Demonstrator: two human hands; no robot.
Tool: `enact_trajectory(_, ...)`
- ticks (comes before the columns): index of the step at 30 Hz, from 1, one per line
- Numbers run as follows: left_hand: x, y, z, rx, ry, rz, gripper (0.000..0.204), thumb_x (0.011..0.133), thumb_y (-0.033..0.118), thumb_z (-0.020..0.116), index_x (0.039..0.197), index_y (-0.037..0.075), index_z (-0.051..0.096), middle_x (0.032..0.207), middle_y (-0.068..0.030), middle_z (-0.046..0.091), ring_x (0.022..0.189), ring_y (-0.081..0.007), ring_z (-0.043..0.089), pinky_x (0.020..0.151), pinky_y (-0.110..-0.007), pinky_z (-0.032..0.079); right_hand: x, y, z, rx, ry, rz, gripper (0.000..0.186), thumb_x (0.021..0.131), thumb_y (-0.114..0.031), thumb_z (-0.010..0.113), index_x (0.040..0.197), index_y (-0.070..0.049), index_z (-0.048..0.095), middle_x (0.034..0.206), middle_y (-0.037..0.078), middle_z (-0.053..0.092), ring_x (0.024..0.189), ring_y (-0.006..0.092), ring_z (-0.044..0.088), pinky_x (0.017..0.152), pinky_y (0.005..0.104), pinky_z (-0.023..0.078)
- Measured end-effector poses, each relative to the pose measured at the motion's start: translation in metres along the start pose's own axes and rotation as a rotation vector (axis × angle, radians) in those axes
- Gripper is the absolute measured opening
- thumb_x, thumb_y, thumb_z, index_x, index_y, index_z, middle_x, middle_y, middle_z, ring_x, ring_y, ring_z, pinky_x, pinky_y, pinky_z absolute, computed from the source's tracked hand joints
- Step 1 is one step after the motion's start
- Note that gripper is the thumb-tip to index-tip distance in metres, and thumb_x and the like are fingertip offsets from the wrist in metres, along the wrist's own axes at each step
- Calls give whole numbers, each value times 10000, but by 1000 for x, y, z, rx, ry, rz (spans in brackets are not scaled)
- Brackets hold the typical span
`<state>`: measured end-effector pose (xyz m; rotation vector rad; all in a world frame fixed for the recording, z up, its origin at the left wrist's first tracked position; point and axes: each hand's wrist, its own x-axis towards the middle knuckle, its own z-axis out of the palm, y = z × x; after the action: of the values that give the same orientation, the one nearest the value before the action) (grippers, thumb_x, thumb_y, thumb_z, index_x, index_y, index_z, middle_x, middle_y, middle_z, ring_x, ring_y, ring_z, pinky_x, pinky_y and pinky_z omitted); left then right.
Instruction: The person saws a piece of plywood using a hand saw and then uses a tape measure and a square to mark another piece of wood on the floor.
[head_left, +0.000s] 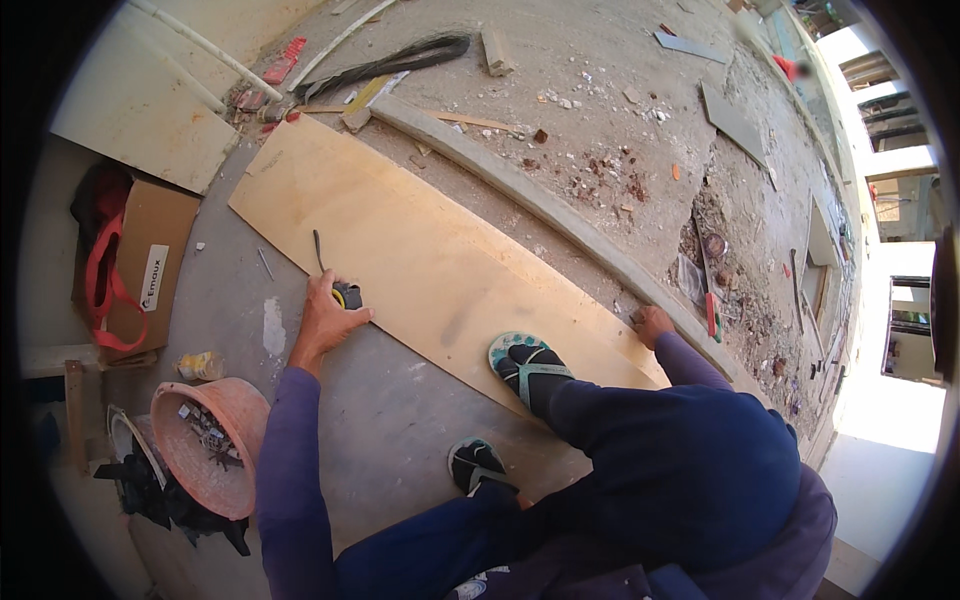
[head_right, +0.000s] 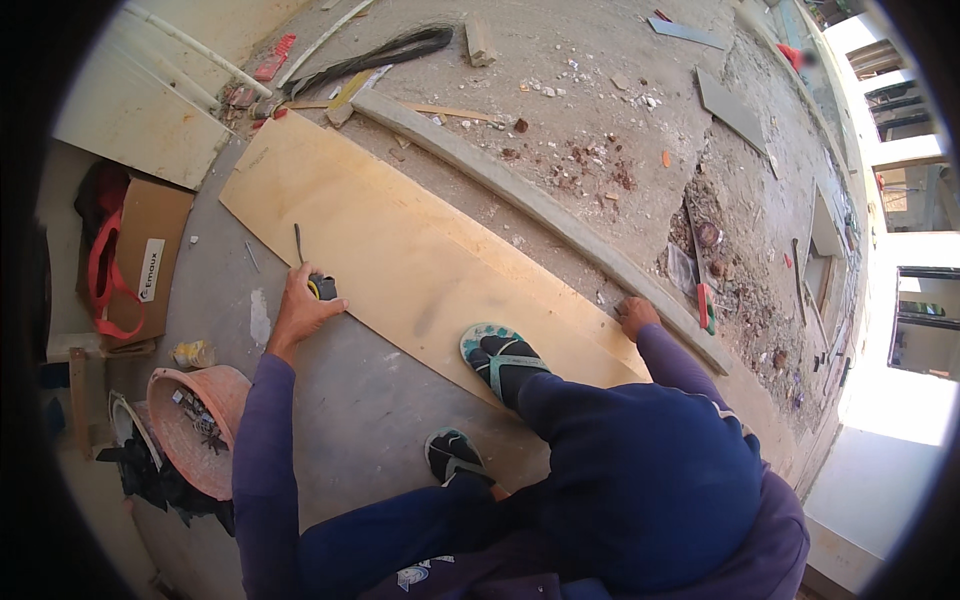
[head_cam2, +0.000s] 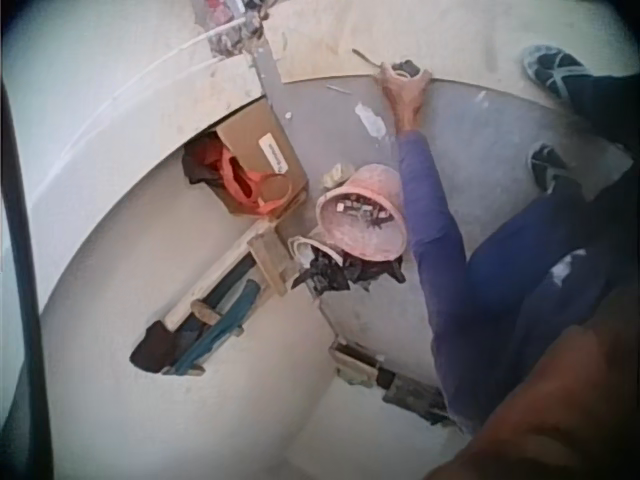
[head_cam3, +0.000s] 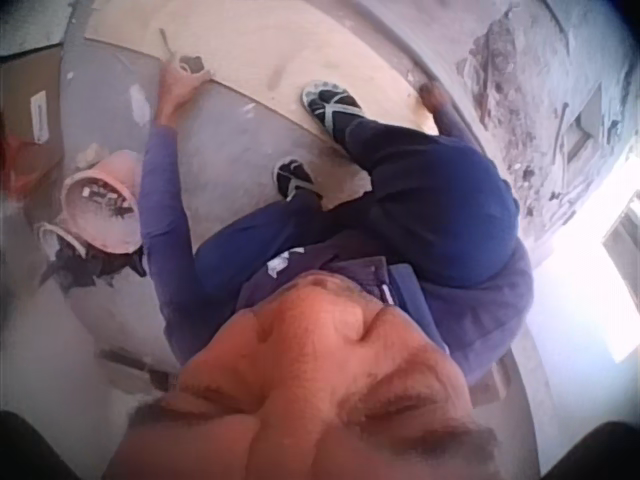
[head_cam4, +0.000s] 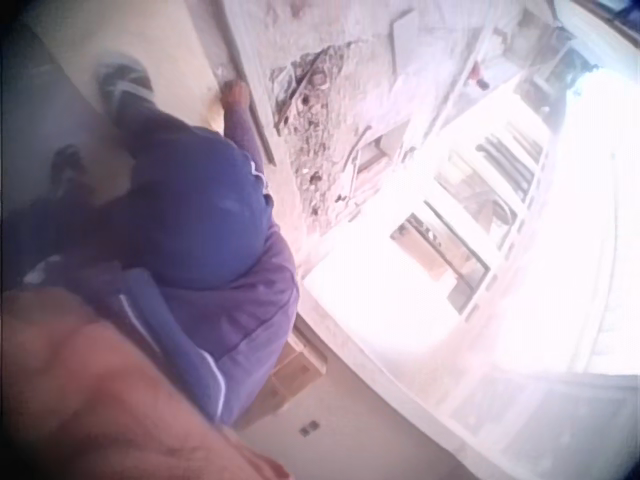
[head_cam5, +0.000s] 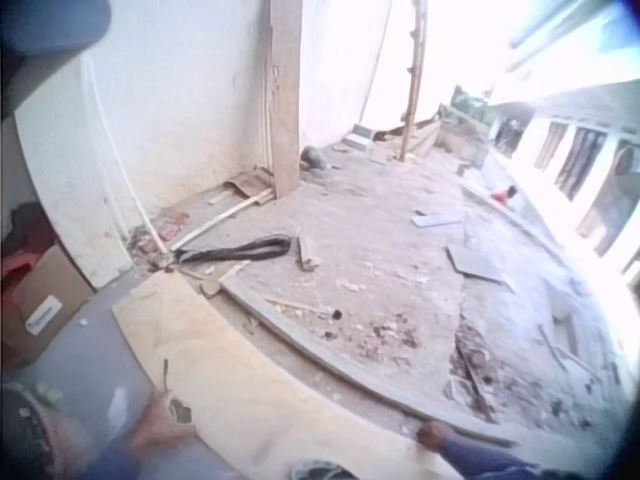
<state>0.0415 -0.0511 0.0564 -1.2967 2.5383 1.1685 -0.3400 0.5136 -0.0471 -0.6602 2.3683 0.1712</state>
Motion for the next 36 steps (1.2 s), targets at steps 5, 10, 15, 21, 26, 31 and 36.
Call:
enact_trajectory(5, -12, 5, 7, -44, 125, 113, 598, 741, 306, 905, 1170, 22, 600, 1225, -209, 523, 1159, -398, 578, 1032, -483, 510, -5, -28, -5, 42, 238, -84, 303, 908, -204, 645, 1106, 2, 545, 1051, 288, 711, 1045, 481, 710, 906, 574, 561)
enact_trajectory(10, -18, 16, 12, -165, 179, 349, 534, 837, 335, 861, 1184, 21, 604, 1303, -218, 557, 1188, -364, 596, 994, -471, 510, 10, -94, -57, 254, 486, -171, 246, 984, -178, 561, 1153, -8, 506, 972, 309, 679, 957, 516, 683, 852, 606, 520)
enact_trajectory(15, -34, 62, -2, -473, -311, 212, 503, 913, 518, 795, 927, 42, 635, 825, -20, 602, 791, -141, 575, 739, -338, 498, -10, -216, -109, 601, 428, -614, 244, 1054, -229, 525, 1127, -4, 585, 966, 299, 675, 932, 517, 667, 820, 584, 506)
enact_trajectory(21, -50, 93, 23, -563, -556, 204, 537, 928, 547, 748, 970, 36, 588, 819, -30, 586, 788, -164, 565, 762, -341, 495, -80, -317, -113, 765, 41, -987, 381, 1093, -398, 636, 1106, -18, 644, 856, 200, 662, 793, 332, 665, 721, 469, 511)
enact_trajectory(26, -63, 103, 33, -306, -547, 350, 609, 831, 463, 879, 1116, 1, 603, 961, -125, 704, 869, -248, 696, 810, -398, 558, -98, -333, -96, 878, -155, -852, 429, 1096, -443, 635, 1098, -15, 660, 871, 198, 712, 807, 309, 690, 723, 449, 523)
enact_trajectory(31, -85, 128, 35, 105, -367, 402, 562, 736, 374, 980, 995, 4, 644, 1016, -214, 745, 844, -365, 753, 760, -437, 589, -98, -324, -72, 961, -299, -779, 451, 1091, -445, 652, 1081, 2, 715, 882, 187, 740, 833, 258, 709, 732, 429, 531)
enact_trajectory(36, -104, 140, 43, 283, -159, 599, 567, 712, 369, 988, 1007, 39, 633, 969, -160, 689, 855, -394, 728, 733, -488, 570, -102, -325, -81, 925, -250, -679, 387, 1061, -361, 714, 1015, 22, 744, 864, 155, 751, 799, 218, 697, 727, 408, 536)
